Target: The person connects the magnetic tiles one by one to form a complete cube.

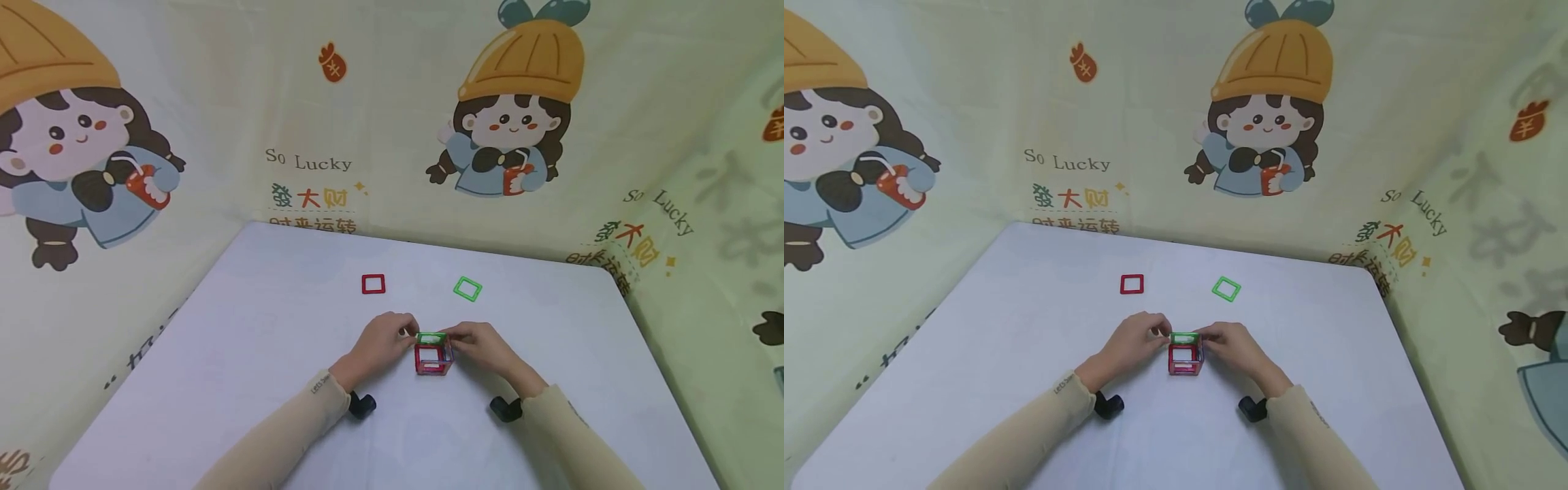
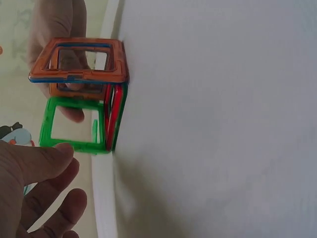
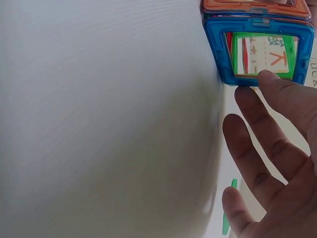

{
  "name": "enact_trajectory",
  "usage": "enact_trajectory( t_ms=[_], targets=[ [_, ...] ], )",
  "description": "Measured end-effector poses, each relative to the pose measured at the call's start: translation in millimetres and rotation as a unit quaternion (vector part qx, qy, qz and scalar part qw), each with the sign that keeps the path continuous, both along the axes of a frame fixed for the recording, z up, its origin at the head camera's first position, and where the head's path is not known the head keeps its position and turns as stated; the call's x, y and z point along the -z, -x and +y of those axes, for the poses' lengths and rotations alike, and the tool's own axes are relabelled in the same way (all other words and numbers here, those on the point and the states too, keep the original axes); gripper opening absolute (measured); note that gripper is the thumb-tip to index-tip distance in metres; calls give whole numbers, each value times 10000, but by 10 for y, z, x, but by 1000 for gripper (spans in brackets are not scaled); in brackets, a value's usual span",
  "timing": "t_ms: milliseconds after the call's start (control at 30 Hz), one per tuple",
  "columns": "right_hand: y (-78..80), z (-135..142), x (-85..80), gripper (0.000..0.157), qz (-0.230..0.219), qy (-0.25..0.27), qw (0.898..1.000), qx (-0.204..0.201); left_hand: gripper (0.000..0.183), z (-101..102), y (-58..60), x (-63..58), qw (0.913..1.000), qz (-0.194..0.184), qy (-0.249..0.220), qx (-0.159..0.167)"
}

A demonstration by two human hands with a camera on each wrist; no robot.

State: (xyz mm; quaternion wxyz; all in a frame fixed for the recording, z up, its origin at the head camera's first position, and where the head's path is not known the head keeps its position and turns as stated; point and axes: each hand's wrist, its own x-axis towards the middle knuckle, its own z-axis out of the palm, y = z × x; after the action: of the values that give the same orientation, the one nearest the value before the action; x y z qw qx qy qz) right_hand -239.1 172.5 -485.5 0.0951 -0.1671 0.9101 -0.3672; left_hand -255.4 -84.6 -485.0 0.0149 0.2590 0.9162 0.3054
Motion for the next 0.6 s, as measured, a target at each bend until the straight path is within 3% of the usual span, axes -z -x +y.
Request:
enact_trajectory(
  t_ms=[167,367,500,600],
  targets=[
    [-65,42,-23,25,201,-172,9995,169,9,-112,197,11,9988,15,351,-335],
    [-139,66,-28,24,236,-205,9978,582,15,-323,601,-11,9892,391,1168,-801],
    [-179,87,-21,23,141,-126,9976,672,34,-462,863,-51,9789,167,1628,-1223],
    [-222,110,-15,22,179,-101,9972,718,46,-532,1014,-79,9752,-117,1717,-1392]
  ],
)
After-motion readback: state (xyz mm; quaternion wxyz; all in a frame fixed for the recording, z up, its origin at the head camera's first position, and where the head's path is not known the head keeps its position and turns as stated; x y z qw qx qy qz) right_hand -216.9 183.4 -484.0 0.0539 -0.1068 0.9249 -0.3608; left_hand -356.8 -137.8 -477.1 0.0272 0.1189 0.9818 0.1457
